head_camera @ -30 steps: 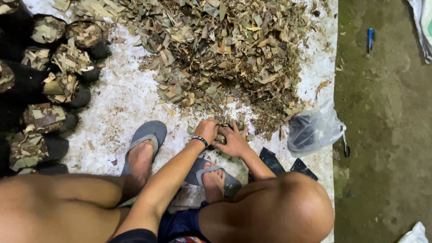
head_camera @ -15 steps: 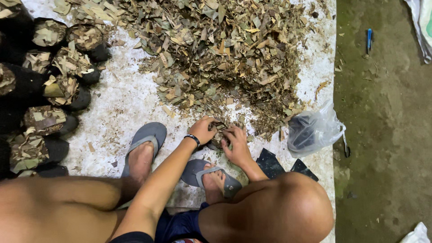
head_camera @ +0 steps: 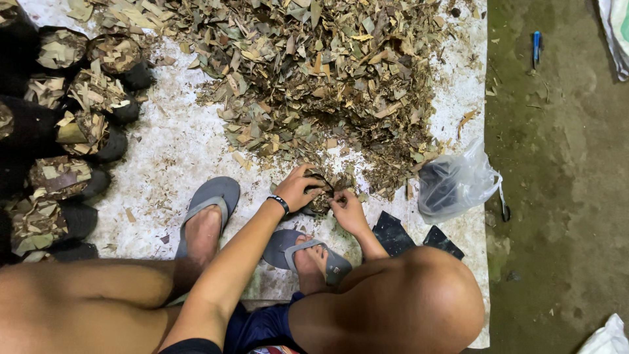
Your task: The person sits on the floor and fills small black pots with wood chips from a large pile. They scoop the chips by hand, pack them into the pots, and place the filled pots in a row to the left.
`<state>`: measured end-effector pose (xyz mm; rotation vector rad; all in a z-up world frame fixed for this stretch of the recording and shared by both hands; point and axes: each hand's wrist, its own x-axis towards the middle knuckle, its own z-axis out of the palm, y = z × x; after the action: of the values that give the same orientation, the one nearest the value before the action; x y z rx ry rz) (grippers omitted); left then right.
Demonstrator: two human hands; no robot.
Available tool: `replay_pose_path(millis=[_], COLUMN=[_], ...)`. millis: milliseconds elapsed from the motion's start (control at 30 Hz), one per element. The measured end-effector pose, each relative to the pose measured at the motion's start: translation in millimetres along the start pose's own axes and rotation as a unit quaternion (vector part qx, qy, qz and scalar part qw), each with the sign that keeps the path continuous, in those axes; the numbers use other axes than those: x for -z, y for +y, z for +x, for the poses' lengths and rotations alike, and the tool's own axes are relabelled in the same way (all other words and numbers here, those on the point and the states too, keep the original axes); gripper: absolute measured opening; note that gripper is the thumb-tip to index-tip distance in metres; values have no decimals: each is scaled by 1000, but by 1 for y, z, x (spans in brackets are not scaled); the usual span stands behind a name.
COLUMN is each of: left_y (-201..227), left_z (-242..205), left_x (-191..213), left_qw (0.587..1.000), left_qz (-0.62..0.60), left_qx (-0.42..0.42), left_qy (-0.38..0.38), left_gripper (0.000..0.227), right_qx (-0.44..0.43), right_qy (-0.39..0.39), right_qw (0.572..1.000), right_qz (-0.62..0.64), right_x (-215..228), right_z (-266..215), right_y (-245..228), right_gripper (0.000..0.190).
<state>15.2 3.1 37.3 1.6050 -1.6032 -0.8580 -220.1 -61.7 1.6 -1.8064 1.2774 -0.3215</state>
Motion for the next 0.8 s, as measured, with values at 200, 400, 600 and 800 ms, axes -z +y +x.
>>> replay_pose_path(millis=[200,400,600,800], left_y=[3,12,27,34], left_z=[5,14,14,20], left_x=[-12,-36,-38,-20], left_qw=[1000,990,977,978], left_qz=[20,87,114,94], left_qx=[-3,105,169,142], left_qy=[-9,-38,-70,-121], left_gripper=[18,22,22,22], right_qx=[3,11,-106,-83], right_qy=[-91,-107,-74,-102], right_qw=[995,994,981,983], right_qz=[-35,-25,144,126], right_x=[8,8,0,5], right_z=[20,15,3,13], right_y=[6,-7,-2,28], right_gripper=[19,22,30,23])
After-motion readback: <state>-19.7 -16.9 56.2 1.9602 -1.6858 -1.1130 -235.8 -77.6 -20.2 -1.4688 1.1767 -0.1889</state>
